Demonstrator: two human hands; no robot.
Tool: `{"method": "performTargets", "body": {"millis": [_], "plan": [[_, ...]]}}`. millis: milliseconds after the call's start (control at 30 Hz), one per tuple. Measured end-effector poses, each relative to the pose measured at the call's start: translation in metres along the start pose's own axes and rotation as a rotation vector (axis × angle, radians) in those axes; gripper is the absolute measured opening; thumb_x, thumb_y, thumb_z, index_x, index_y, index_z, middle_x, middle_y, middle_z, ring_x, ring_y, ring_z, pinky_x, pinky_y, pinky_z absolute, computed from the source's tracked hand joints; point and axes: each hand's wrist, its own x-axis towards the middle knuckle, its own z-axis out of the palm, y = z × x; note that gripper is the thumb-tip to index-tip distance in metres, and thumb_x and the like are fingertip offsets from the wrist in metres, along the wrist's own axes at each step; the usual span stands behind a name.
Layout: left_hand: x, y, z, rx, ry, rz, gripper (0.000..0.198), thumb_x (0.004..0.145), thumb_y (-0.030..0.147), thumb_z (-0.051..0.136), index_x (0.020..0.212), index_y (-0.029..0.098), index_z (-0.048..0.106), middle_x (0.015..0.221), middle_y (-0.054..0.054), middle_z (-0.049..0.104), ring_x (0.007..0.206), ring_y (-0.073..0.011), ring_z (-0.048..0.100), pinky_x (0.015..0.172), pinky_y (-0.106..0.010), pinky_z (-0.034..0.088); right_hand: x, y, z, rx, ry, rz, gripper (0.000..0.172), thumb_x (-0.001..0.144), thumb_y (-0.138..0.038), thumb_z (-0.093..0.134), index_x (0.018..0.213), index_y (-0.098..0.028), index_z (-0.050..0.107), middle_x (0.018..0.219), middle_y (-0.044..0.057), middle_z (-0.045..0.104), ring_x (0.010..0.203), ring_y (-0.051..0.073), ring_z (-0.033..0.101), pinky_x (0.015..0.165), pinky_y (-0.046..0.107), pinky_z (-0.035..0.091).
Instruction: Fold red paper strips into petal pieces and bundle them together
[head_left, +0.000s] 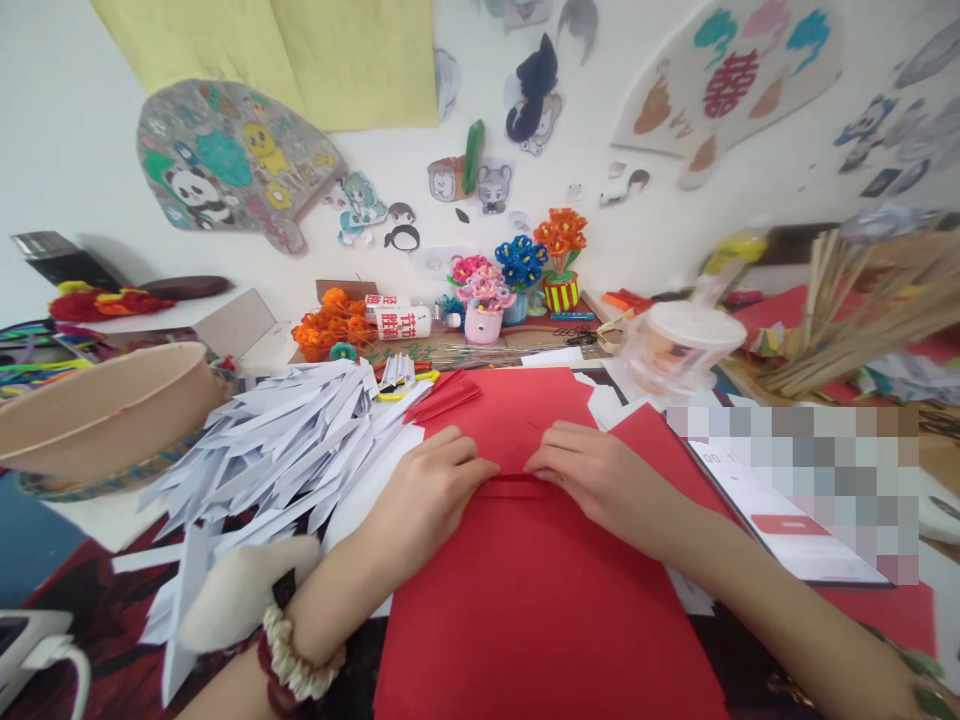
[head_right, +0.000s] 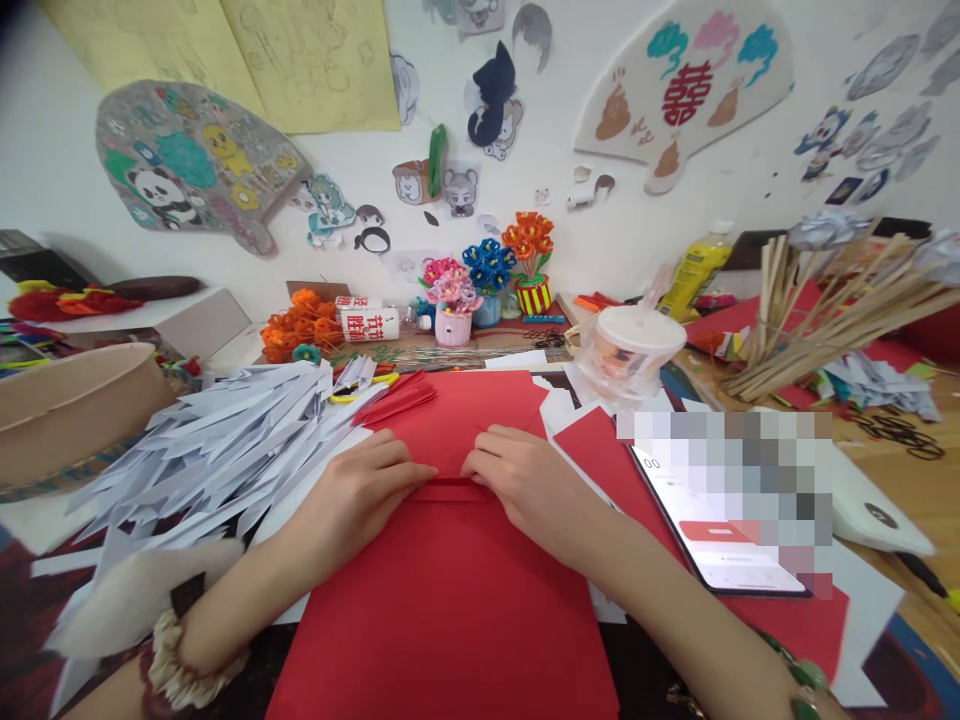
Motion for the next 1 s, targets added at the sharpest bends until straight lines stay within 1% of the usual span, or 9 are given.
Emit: {"method": "performTargets", "body": {"millis": [133, 200, 367, 500, 600, 733, 800, 900, 1000], "plan": [[-0.002, 0.001, 0.001, 0.022, 0.005, 0.004, 0.026, 0.095, 0.008, 0.046, 0.097, 0.016, 0.071, 0.075, -0.004, 0.061, 0.070, -0.0165, 0.051, 0.062, -0.027, 0.039, 0.002, -0.007, -0.004, 0.018, -0.018, 0.024, 0.018, 0.095, -0.008, 0.051, 0.100, -0.015, 0.067, 0.090, 0.006, 0.068, 0.082, 0.019, 0.058, 0.073, 0.031, 0.047], [-0.002, 0.001, 0.001, 0.029, -0.001, 0.011, 0.026, 0.096, 0.009, 0.045, 0.097, 0.016, 0.070, 0.075, -0.003, 0.061, 0.069, -0.0165, 0.051, 0.062, -0.027, 0.039, 0.003, -0.011, -0.004, 0.007, -0.015, 0.024, 0.017, 0.093, -0.008, 0.055, 0.102, -0.014, 0.067, 0.092, 0.006, 0.068, 0.084, 0.021, 0.059, 0.074, 0.033, 0.047], [0.000, -0.005, -0.002, 0.009, -0.040, 0.017, 0.024, 0.097, 0.012, 0.045, 0.097, 0.016, 0.069, 0.077, -0.003, 0.063, 0.072, -0.0166, 0.054, 0.063, -0.027, 0.040, 0.004, -0.012, -0.001, -0.059, 0.015, -0.032, 0.016, 0.091, -0.006, 0.056, 0.089, -0.013, 0.070, 0.079, 0.006, 0.065, 0.073, 0.020, 0.056, 0.065, 0.031, 0.043], [0.001, -0.006, -0.010, 0.017, -0.095, 0.055, 0.026, 0.098, 0.011, 0.043, 0.100, 0.017, 0.068, 0.083, -0.004, 0.063, 0.075, -0.0165, 0.055, 0.065, -0.027, 0.041, 0.004, -0.009, 0.001, -0.072, 0.019, -0.053, 0.017, 0.092, -0.007, 0.055, 0.086, -0.012, 0.070, 0.075, 0.005, 0.063, 0.070, 0.019, 0.053, 0.064, 0.031, 0.041], [0.004, -0.003, -0.015, 0.113, -0.140, 0.117, 0.029, 0.099, 0.011, 0.039, 0.100, 0.015, 0.067, 0.080, -0.004, 0.061, 0.072, -0.0173, 0.052, 0.063, -0.027, 0.039, 0.003, -0.008, 0.002, -0.084, 0.027, -0.062, 0.018, 0.093, -0.008, 0.055, 0.085, -0.012, 0.070, 0.075, 0.005, 0.061, 0.069, 0.019, 0.051, 0.063, 0.031, 0.039], [0.006, 0.000, -0.016, 0.250, -0.179, 0.210, 0.031, 0.101, 0.013, 0.036, 0.095, 0.013, 0.066, 0.075, -0.004, 0.057, 0.066, -0.0180, 0.047, 0.059, -0.029, 0.036, 0.003, -0.007, 0.003, -0.099, 0.016, -0.062, 0.022, 0.094, -0.008, 0.051, 0.082, -0.013, 0.069, 0.074, 0.005, 0.060, 0.069, 0.019, 0.050, 0.063, 0.031, 0.037], [0.005, 0.000, -0.016, 0.250, -0.198, 0.200, 0.030, 0.100, 0.012, 0.037, 0.095, 0.013, 0.066, 0.076, -0.004, 0.057, 0.067, -0.0182, 0.047, 0.059, -0.029, 0.036, 0.003, -0.006, 0.004, -0.110, 0.009, -0.061, 0.023, 0.095, -0.009, 0.050, 0.083, -0.013, 0.069, 0.074, 0.004, 0.061, 0.068, 0.018, 0.050, 0.062, 0.030, 0.037], [0.003, 0.001, -0.017, 0.214, -0.215, 0.144, 0.026, 0.098, 0.011, 0.040, 0.099, 0.015, 0.066, 0.080, -0.005, 0.059, 0.072, -0.0191, 0.050, 0.063, -0.030, 0.039, 0.002, -0.006, 0.004, -0.150, 0.025, -0.070, 0.025, 0.097, -0.011, 0.049, 0.085, -0.014, 0.070, 0.072, 0.003, 0.061, 0.066, 0.018, 0.048, 0.060, 0.030, 0.035], [0.002, 0.005, -0.018, 0.185, -0.186, 0.084, 0.024, 0.099, 0.016, 0.043, 0.098, 0.016, 0.067, 0.088, -0.007, 0.063, 0.081, -0.0203, 0.054, 0.071, -0.032, 0.043, 0.002, -0.006, 0.003, -0.204, 0.037, -0.092, 0.027, 0.097, -0.010, 0.048, 0.084, -0.016, 0.070, 0.071, 0.003, 0.061, 0.066, 0.018, 0.048, 0.060, 0.030, 0.034]]}}
